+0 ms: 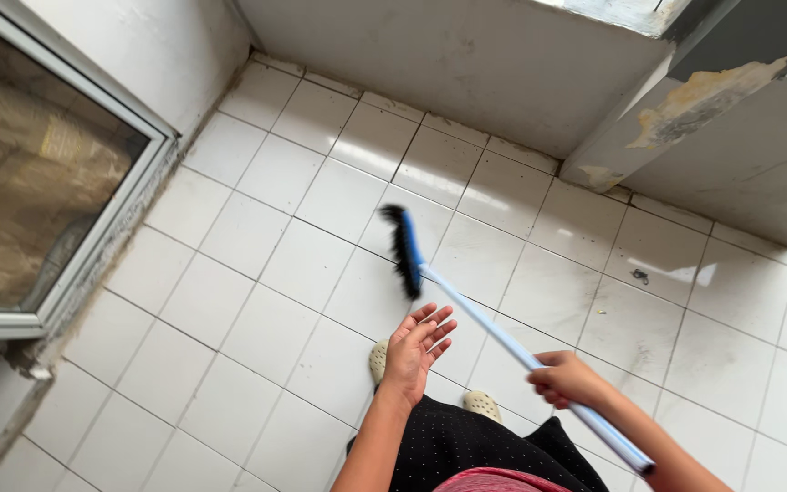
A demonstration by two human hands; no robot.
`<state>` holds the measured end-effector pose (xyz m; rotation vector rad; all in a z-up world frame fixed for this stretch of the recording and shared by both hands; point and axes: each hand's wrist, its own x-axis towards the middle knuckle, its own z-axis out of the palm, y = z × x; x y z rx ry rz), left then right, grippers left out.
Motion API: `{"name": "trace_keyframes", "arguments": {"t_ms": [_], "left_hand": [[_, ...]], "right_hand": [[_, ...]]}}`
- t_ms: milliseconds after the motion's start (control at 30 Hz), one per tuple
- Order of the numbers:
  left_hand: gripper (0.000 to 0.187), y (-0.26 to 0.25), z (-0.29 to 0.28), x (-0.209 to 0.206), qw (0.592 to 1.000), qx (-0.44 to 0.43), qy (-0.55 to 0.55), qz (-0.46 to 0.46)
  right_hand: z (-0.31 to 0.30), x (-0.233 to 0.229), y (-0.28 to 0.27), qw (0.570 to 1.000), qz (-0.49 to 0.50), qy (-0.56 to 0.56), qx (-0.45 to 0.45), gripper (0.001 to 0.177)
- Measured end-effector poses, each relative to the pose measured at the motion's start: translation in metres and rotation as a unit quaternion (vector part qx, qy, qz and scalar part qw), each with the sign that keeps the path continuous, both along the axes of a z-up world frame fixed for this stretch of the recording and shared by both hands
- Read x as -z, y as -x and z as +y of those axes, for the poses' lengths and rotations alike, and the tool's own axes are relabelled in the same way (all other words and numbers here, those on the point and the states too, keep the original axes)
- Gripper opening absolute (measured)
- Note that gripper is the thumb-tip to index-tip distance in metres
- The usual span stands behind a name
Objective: The person sweeps a tiled floor and a concrete area using a broom, picks up and shakes a rug by hand, and rearranges sandals on the ground.
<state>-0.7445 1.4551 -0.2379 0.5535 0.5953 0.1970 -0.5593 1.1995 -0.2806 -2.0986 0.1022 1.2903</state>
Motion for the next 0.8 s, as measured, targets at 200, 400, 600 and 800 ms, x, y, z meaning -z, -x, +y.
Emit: {"name": "trace_keyframes", "arguments": {"t_ms": [200, 400, 600, 800], "left_hand": [[0.035, 0.014, 0.095, 0.013, 1.0, 0.005, -0.019, 0.017], [0.036, 0.008, 0.159, 0.02, 0.996, 0.049, -0.03, 0.066], [0.036, -0.011, 0.182, 0.018, 0.996, 0.082, -0.016, 0.042], [0.035, -0.029, 0.188, 0.008, 0.991, 0.127, -0.028, 0.037]], "right_hand": [[0.179, 0.081, 0.043, 0.988, 0.102, -0.116, -0.009, 0.032], [0.173, 0.129, -0.002, 0.984, 0.087, -0.121, 0.1, 0.041], [0.007, 0.073, -0.064, 0.917, 0.113, -0.121, 0.362, 0.018], [0.039, 0.067, -0.052, 0.922, -0.152, 0.012, 0.357, 0.012]]}}
